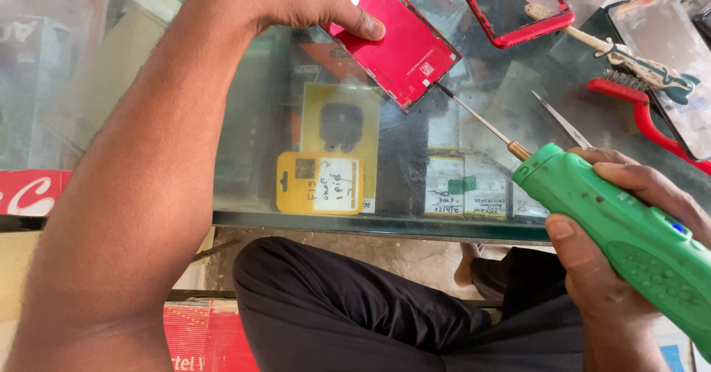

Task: The person uses a green hot air gun to heat the edge of a red phone case, then switches to a metal pick to scrape and pry at the heated area. The person works on a single corner of the case, removing small bits of material.

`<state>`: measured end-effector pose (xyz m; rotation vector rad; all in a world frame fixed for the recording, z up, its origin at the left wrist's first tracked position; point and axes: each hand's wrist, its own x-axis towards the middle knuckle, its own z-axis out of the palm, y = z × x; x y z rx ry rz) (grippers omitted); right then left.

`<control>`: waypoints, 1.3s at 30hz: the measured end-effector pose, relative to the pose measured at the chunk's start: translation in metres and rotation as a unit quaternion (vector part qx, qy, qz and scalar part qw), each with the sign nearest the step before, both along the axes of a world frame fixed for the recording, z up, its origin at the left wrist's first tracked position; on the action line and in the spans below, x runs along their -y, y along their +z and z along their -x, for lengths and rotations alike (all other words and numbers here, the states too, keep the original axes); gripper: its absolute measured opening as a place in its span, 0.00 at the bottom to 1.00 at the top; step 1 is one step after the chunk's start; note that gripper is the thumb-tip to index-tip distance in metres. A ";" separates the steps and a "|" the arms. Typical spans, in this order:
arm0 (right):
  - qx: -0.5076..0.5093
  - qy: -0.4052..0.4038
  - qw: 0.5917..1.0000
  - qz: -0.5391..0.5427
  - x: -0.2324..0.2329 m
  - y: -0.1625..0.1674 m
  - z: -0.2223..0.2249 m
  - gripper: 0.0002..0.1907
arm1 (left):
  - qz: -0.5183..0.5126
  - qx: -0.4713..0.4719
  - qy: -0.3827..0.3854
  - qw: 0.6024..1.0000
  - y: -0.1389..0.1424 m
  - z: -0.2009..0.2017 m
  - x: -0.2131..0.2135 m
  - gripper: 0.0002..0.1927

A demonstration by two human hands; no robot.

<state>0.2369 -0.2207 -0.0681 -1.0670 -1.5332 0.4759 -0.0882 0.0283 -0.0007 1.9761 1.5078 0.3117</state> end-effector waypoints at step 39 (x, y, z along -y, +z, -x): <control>-0.015 -0.002 1.000 -0.006 0.003 -0.004 -0.001 0.22 | -0.001 0.001 0.020 1.000 0.006 -0.005 0.011 0.24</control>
